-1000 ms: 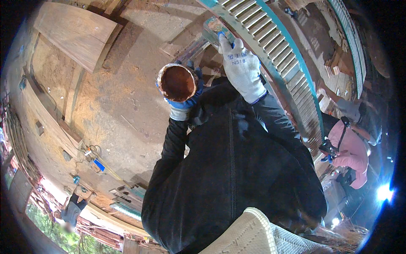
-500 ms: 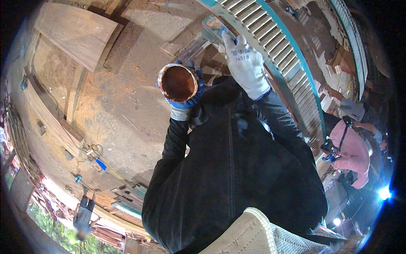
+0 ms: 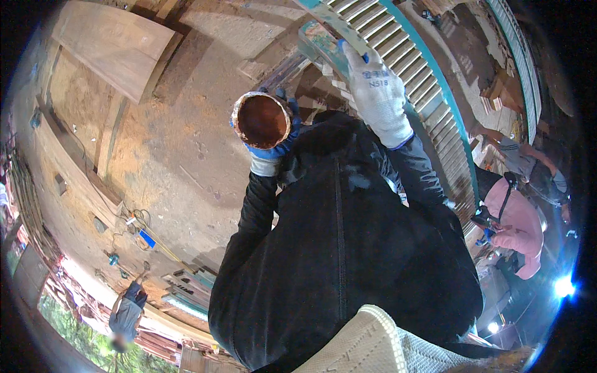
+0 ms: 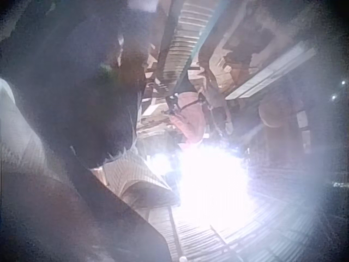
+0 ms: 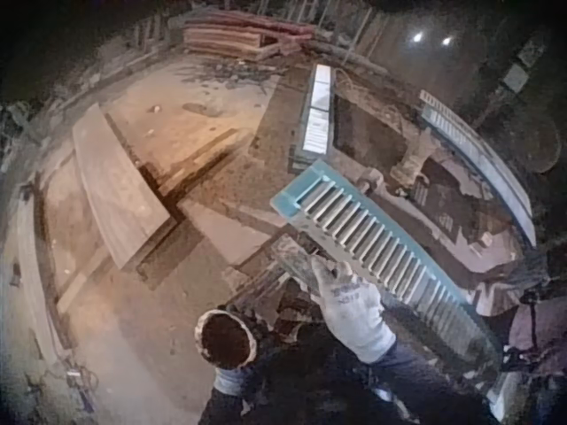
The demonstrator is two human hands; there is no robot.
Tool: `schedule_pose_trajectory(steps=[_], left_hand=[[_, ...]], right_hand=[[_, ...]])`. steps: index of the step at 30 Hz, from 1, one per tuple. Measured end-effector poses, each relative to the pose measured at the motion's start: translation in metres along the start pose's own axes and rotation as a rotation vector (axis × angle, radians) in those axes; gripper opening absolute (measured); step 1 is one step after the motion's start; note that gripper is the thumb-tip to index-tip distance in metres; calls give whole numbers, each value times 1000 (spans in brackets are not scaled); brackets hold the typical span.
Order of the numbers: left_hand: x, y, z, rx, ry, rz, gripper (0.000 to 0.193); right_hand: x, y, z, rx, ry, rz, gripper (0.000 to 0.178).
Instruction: The person applies a brown paste-like substance from a small container onto the edges of wooden slats using a small tool. They repeatedly dip the tool into the container and spread the substance along the edges of the slats on a green-framed wooden structure.
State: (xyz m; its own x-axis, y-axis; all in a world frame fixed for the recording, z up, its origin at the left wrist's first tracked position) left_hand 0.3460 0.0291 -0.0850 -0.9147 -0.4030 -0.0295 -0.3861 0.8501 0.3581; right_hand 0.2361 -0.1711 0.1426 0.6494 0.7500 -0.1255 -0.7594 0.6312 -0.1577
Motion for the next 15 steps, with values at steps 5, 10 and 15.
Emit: schedule_pose_trajectory(steps=[5, 10, 15], left_hand=[[-6, 2, -30, -15, -1265, -333, 47], [-6, 2, -23, -13, -1254, -291, 47], [-9, 4, -4, 26, -1085, -288, 46]], right_hand=[[-10, 15, -7, 13, -34, -46, 51], [7, 18, -9, 13, 13, -30, 49], [16, 13, -18, -5, 33, -34, 51]])
Point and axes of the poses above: each hand's wrist, its own y-axis away from the middle knuckle, its own z-axis out of the back of the hand, x = y × z, the point moved 7 cm from there along -y, towards the middle knuckle, and after that the axes turned 7 degrees about y, right-handed, at the moved point
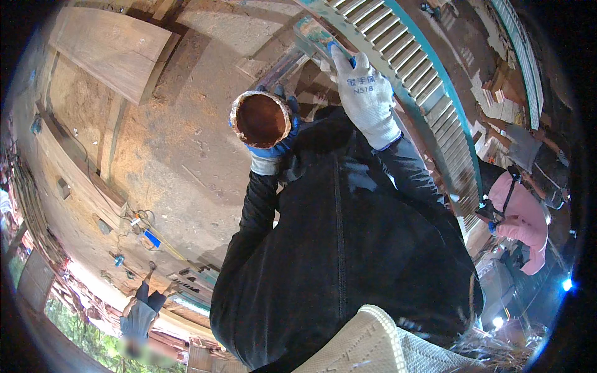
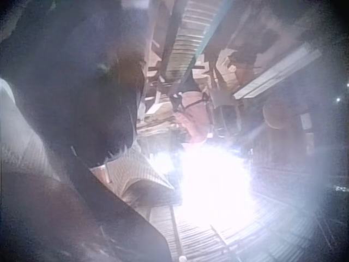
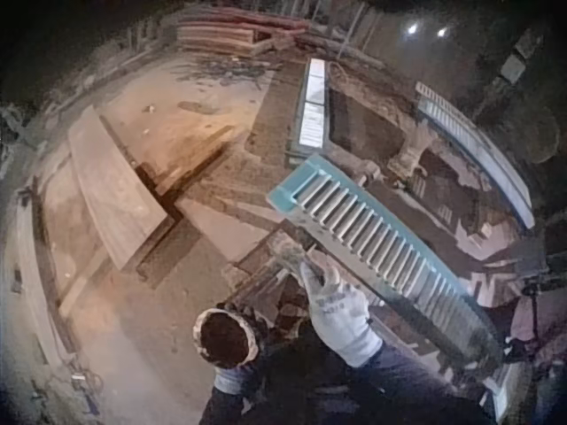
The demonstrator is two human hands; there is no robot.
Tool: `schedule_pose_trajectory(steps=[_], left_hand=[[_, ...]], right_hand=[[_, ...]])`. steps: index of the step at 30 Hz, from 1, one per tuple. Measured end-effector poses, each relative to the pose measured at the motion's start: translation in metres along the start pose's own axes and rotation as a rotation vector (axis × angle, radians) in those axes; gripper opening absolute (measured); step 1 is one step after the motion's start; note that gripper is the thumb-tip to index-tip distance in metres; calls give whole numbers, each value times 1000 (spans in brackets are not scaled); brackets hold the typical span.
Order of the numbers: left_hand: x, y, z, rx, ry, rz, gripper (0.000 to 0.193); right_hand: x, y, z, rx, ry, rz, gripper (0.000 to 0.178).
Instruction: The person applies a brown paste-like substance from a small container onto the edges of wooden slats using a small tool. They repeatedly dip the tool into the container and spread the substance along the edges of the slats on a green-framed wooden structure.
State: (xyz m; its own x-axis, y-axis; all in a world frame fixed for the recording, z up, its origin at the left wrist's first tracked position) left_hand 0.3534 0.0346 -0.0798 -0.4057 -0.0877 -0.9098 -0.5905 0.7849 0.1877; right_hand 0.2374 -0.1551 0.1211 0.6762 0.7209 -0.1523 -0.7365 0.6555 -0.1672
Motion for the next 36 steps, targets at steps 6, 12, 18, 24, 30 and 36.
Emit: schedule_pose_trajectory(steps=[6, 12, 18, 24, 30, 36], left_hand=[[-62, -7, -43, 5, -949, -290, 50], [-22, -1, -5, -24, -184, -87, 52], [-71, -5, -52, 138, -1278, -509, 53], [-64, -13, -44, 9, -665, 174, 52], [-72, -1, -54, 153, -1165, -508, 50], [-55, -4, -41, 169, -568, -280, 50]], right_hand=[[8, 9, -3, 54, 143, 46, 53], [10, 3, -2, 55, 86, 11, 51], [2, -2, 12, 51, 38, 4, 53], [2, 3, 7, 78, 32, 22, 51], [-8, 1, 2, 16, 76, 37, 52], [-25, 0, 12, -28, 0, 32, 52]])
Point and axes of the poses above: each hand's wrist, its own y-axis away from the middle knuckle, its own z-axis out of the back of the hand, x = y × z, the point moved 7 cm from there along -y, towards the middle knuckle, and after that the axes turned 7 degrees about y, right-handed, at the moved point
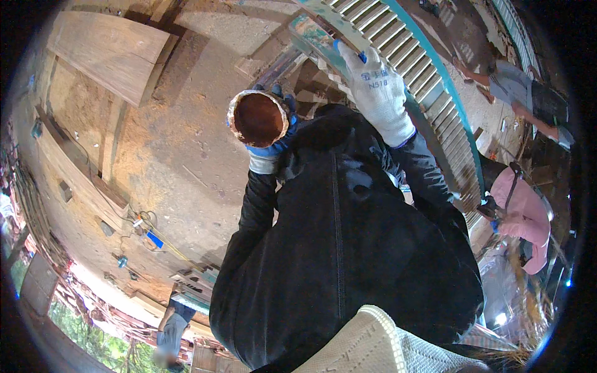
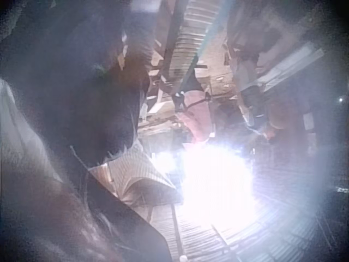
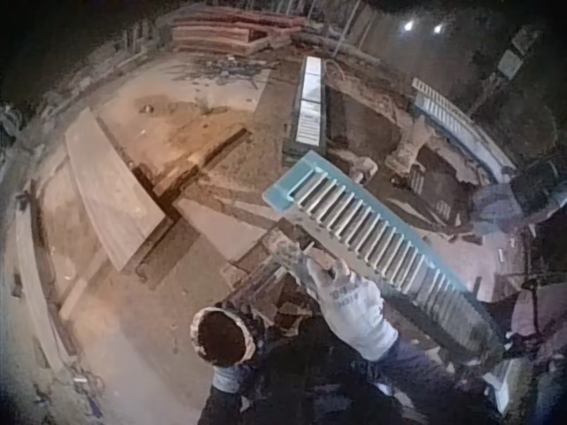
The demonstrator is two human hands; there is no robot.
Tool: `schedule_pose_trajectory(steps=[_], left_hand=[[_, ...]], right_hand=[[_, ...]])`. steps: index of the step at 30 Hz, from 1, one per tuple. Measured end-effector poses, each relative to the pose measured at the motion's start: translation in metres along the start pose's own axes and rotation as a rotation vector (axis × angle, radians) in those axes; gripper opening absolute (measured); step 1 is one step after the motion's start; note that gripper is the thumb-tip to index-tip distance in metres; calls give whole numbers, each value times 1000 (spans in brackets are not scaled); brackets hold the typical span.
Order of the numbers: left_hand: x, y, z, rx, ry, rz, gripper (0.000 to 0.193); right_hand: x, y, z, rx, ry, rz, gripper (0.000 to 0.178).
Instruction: The person applies a brown paste-like substance from a small container onto the edges of wooden slats using a small tool. They repeatedly dip the tool into the container and spread the substance along the edges of the slats on a green-framed wooden structure.
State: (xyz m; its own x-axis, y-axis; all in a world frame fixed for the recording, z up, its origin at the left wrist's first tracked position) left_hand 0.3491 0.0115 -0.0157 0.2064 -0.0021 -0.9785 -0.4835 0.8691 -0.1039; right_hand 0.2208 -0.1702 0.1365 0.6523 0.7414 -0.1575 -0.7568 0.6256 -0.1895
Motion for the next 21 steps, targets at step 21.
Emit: schedule_pose_trajectory(steps=[21], left_hand=[[-10, 0, -5, 177, -260, 74, 59]], right_hand=[[-32, 2, -14, 89, -228, -104, 51]])
Point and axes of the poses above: each hand's wrist, its own y-axis away from the middle knuckle, its own z-axis out of the back of the hand, x = y × z, the point moved 7 cm from there along -y, towards the middle knuckle, and after that the axes turned 7 degrees about y, right-handed, at the moved point
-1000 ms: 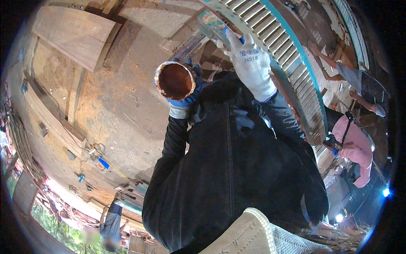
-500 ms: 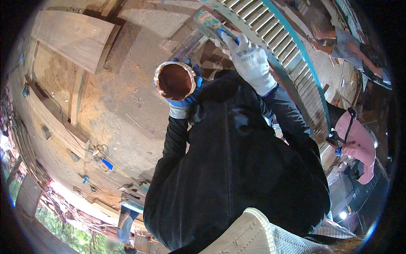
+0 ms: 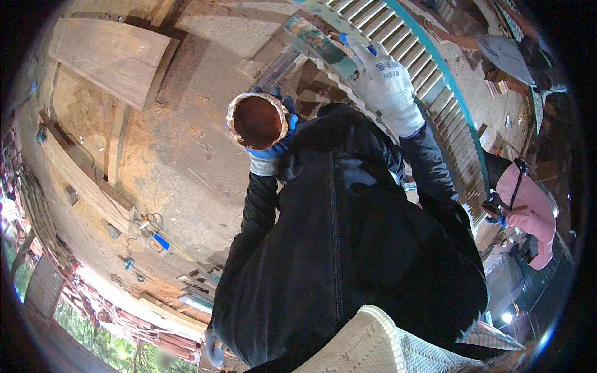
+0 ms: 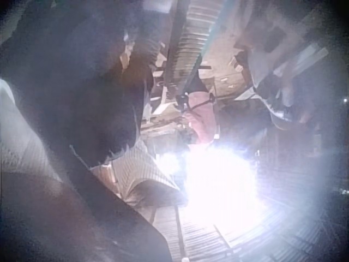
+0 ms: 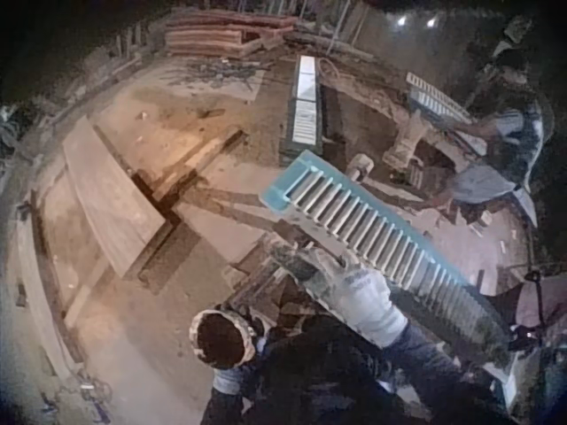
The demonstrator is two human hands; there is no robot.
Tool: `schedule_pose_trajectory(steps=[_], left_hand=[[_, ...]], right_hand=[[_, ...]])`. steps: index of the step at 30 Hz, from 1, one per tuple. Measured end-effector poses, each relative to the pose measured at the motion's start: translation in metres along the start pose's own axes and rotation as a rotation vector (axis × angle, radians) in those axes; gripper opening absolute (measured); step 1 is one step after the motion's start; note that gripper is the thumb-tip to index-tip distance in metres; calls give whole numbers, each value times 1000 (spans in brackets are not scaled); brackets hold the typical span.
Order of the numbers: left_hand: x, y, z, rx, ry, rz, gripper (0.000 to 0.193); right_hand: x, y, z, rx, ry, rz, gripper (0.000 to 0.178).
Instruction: The person applies a brown paste-like substance from a small container onto the edges of wooden slats using a small tool. They repeatedly dip the tool into the container and spread the substance along the edges of the slats on a green-framed wooden structure.
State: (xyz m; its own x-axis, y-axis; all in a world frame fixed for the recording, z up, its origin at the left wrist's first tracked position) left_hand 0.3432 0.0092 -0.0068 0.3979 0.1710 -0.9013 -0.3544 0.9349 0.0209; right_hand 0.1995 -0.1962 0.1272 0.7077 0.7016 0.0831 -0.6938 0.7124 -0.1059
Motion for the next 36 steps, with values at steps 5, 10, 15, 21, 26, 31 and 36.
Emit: schedule_pose_trajectory(steps=[5, 10, 15, 21, 26, 31, 36], left_hand=[[6, 5, 3, -21, 254, 75, 54], [-31, 2, 10, -96, -382, -197, 54], [-8, 5, 0, 95, -11, -19, 57], [-13, 0, -5, 52, -104, -125, 59], [-10, 0, -34, 386, 1797, 368, 66], [-55, -11, -48, 585, 2652, 1075, 66], [-95, -21, -62, 1179, 2467, 1217, 55]], right_hand=[[-21, 12, 1, 17, -269, -66, 40], [-50, 39, -8, 67, -541, -277, 37], [-56, 61, -2, 129, -762, -451, 35], [-55, 73, 1, -79, -784, -284, 31], [-76, 109, 27, -205, -476, -419, 37], [-107, 250, 34, -250, -38, -756, 40], [-122, 344, 8, -403, 127, -932, 37]])
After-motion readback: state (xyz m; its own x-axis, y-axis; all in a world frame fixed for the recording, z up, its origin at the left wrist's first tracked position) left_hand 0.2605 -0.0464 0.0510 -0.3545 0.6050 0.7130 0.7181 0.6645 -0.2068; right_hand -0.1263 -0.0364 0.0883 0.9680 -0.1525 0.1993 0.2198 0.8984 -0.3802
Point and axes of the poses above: each hand's wrist, its own y-axis away from the middle knuckle, its own z-axis out of the back of the hand, x = y × z, the point moved 7 cm from there along -y, towards the middle knuckle, and after that the axes turned 7 degrees about y, right-handed, at the moved point
